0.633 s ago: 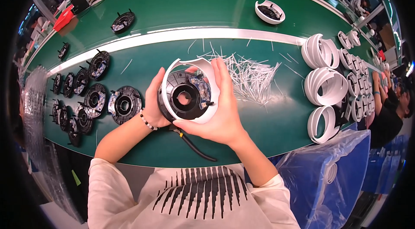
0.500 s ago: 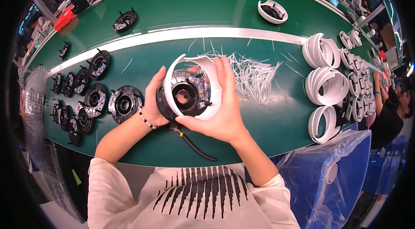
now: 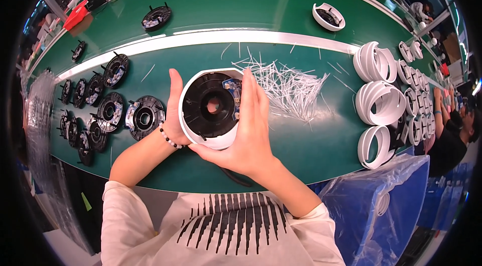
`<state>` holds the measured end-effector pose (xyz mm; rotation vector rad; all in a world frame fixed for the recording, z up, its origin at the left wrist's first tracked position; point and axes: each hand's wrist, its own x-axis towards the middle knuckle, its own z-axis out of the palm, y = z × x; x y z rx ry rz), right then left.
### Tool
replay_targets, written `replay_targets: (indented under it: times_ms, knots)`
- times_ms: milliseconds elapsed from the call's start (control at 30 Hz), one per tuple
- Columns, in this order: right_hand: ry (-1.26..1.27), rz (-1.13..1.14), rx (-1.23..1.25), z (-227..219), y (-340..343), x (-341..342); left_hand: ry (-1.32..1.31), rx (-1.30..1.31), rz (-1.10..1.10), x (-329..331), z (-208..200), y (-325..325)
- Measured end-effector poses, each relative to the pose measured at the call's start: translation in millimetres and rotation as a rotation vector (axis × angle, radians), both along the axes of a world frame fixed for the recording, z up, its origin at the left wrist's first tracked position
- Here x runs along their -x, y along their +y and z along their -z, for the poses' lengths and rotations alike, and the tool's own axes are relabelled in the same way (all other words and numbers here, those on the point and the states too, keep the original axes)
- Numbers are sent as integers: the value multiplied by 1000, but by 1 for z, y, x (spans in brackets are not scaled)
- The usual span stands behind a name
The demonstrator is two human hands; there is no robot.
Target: Assembling electronic camera components on a factory production line by fitting internal units into outer housings and trimming parts.
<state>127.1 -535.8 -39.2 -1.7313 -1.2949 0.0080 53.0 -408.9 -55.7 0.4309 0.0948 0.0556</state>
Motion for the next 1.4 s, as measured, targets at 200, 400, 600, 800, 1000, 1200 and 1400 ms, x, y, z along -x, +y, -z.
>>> replay_targets:
  times_ms: [200,400,600,800,1000,1200,1400]
  knots:
    - [-160,-150,37,-18,-1,-10,-25,26,77,5,-3,8]
    - [-197,-32,37,-13,5,-10,-118,-40,-88,6,-7,4]
    - [-89,131,-127,2,17,12,-151,-21,-105,4,-16,4]
    - [-166,24,-166,7,23,-2,25,-26,-276,1,-16,6]
    - [-196,-142,-263,5,21,-20,153,140,-89,4,-19,23]
    - [-220,-151,-277,-1,17,-22,257,37,-99,3,-24,18]
    - [-174,-53,-80,-7,-23,-38,373,-144,44,-11,-5,28]
